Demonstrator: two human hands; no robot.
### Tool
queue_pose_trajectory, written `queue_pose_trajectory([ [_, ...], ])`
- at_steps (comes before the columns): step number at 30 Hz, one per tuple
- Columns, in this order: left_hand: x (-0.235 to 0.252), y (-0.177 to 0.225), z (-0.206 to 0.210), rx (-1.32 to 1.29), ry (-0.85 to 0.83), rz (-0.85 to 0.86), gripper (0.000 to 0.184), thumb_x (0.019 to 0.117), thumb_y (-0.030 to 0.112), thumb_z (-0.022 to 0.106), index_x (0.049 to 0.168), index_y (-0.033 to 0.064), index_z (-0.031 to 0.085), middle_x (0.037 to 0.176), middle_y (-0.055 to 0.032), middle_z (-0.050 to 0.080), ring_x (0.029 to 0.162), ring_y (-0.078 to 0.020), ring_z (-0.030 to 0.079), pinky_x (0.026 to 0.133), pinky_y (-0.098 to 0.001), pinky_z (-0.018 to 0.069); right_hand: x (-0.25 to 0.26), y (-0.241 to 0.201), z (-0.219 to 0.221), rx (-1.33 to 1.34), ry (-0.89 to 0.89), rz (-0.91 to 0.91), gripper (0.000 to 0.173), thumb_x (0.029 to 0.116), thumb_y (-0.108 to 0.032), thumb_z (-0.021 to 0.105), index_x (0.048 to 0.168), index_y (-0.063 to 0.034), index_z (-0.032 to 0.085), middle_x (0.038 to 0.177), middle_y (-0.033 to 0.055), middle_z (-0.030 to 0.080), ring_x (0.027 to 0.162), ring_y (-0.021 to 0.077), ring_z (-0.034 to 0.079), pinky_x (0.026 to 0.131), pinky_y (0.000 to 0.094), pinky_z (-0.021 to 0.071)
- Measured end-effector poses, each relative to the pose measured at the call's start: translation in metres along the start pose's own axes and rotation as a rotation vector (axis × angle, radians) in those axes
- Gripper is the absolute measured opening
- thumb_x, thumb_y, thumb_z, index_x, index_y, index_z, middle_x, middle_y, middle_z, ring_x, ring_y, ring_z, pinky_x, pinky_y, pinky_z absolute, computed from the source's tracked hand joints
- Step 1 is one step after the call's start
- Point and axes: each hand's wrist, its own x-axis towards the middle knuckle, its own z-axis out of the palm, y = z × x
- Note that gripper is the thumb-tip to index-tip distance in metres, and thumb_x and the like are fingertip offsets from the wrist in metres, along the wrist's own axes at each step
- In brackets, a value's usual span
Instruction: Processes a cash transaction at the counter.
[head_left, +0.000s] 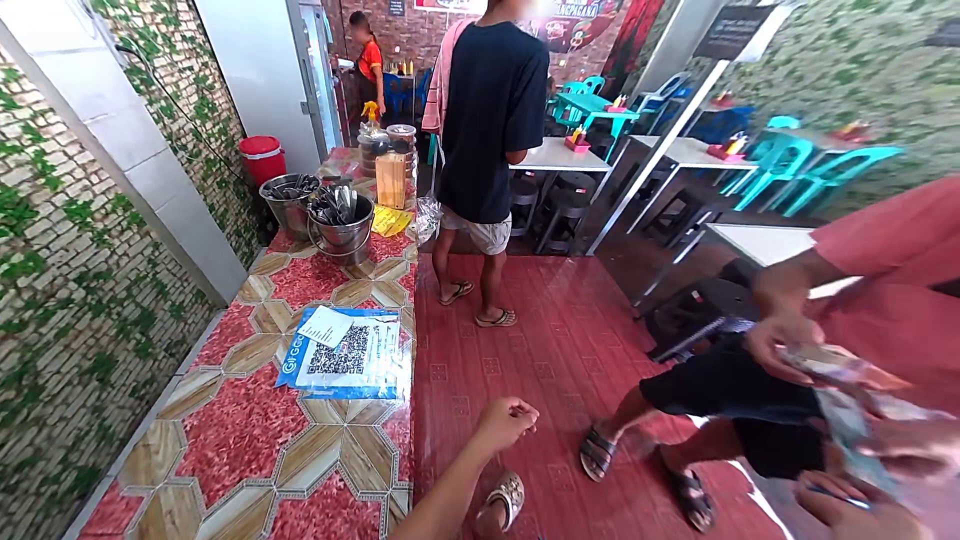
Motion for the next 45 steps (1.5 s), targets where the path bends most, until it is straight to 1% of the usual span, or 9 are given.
queue_pose_trajectory([
  [11,0.002,0.000,-0.005,0.030,0.022,0.014,0.030,0.1048,0.018,0.057,0.126,-0.0022,0.066,0.109,-0.0157,0.071,0.090,-0.0174,0.067,0.086,-0.0347,0.0547,0.007,0.019,-0.029,-0.133,-0.282,0.021,0.032,0.1095,-0.028,0.025,0.106,-0.0125,0.053,0.079,-0.0040,0.062,0.054,0.0010,0.050,0.049,0.0166,0.0417],
  [16,0.006,-0.001,-0.004,0.051,0.037,0.009,0.029,0.1047,0.017,0.058,0.125,-0.0011,0.066,0.107,-0.0143,0.071,0.089,-0.0161,0.067,0.085,-0.0336,0.0550,-0.005,0.044,-0.051,-0.295,-0.073,0.229,0.033,0.1108,-0.035,0.029,0.102,-0.0195,0.057,0.074,-0.0086,0.065,0.047,-0.0019,0.050,0.041,0.0134,0.0402],
  [19,0.007,-0.002,-0.007,0.064,0.051,0.018,0.028,0.1042,0.017,0.059,0.124,-0.0004,0.067,0.107,-0.0138,0.071,0.089,-0.0162,0.068,0.084,-0.0340,0.0554,-0.009,0.049,-0.045,-0.278,-0.074,0.175,0.025,0.1104,-0.039,0.034,0.115,-0.0220,0.052,0.088,-0.0065,0.063,0.067,0.0021,0.061,0.056,0.0196,0.0509],
  [22,0.005,-0.002,-0.005,0.069,0.064,0.021,0.026,0.1039,0.015,0.059,0.122,-0.0019,0.067,0.106,-0.0144,0.071,0.089,-0.0160,0.068,0.083,-0.0333,0.0563,-0.006,0.041,-0.047,-0.254,-0.386,0.134,0.038,0.1103,-0.039,0.024,0.124,-0.0155,0.051,0.103,0.0001,0.067,0.091,0.0091,0.067,0.078,0.0288,0.0588],
  [29,0.000,-0.002,-0.006,0.051,0.081,-0.034,0.025,0.1041,0.014,0.059,0.122,0.0001,0.067,0.102,-0.0104,0.072,0.083,-0.0110,0.067,0.076,-0.0281,0.0556,-0.032,0.018,-0.044,-0.312,-0.592,0.260,0.051,0.1064,-0.042,0.025,0.132,-0.0096,0.054,0.122,0.0170,0.070,0.111,0.0327,0.070,0.089,0.0497,0.0609],
  [33,0.005,0.008,0.022,0.030,-0.017,-0.021,0.026,0.1042,0.015,0.059,0.122,-0.0017,0.067,0.102,-0.0115,0.072,0.084,-0.0119,0.067,0.077,-0.0288,0.0554,-0.047,0.005,-0.042,-0.324,-0.527,0.324,0.057,0.1081,-0.046,0.017,0.131,-0.0102,0.055,0.119,0.0189,0.072,0.105,0.0352,0.073,0.080,0.0502,0.0636],
  [37,0.023,0.048,0.081,0.164,-0.343,0.110,0.031,0.1047,0.013,0.057,0.127,-0.0087,0.063,0.118,-0.0244,0.068,0.104,-0.0280,0.068,0.097,-0.0421,0.0534,-0.044,-0.006,-0.039,-0.477,-0.464,0.275,0.047,0.1122,-0.037,0.018,0.124,-0.0128,0.056,0.107,0.0071,0.075,0.092,0.0192,0.075,0.073,0.0358,0.0642],
  [40,0.035,0.079,0.125,0.223,-0.474,0.236,0.034,0.1031,0.012,0.060,0.130,-0.0094,0.062,0.119,-0.0276,0.068,0.104,-0.0324,0.068,0.095,-0.0461,0.0531,-0.051,-0.007,-0.030,-0.584,-0.469,0.281,0.042,0.1127,-0.034,0.020,0.117,-0.0172,0.058,0.096,-0.0017,0.076,0.080,0.0085,0.073,0.067,0.0257,0.0622],
  [45,0.038,0.125,0.181,-0.053,-0.504,0.066,0.066,0.1055,0.027,0.059,0.159,0.0016,0.029,0.138,-0.0356,0.053,0.108,-0.0444,0.063,0.090,-0.0572,0.0539,-0.048,-0.005,-0.025,-0.595,-0.553,0.258,0.038,0.1122,-0.024,0.025,0.109,-0.0148,0.062,0.089,-0.0046,0.075,0.075,0.0023,0.071,0.069,0.0207,0.0607],
])
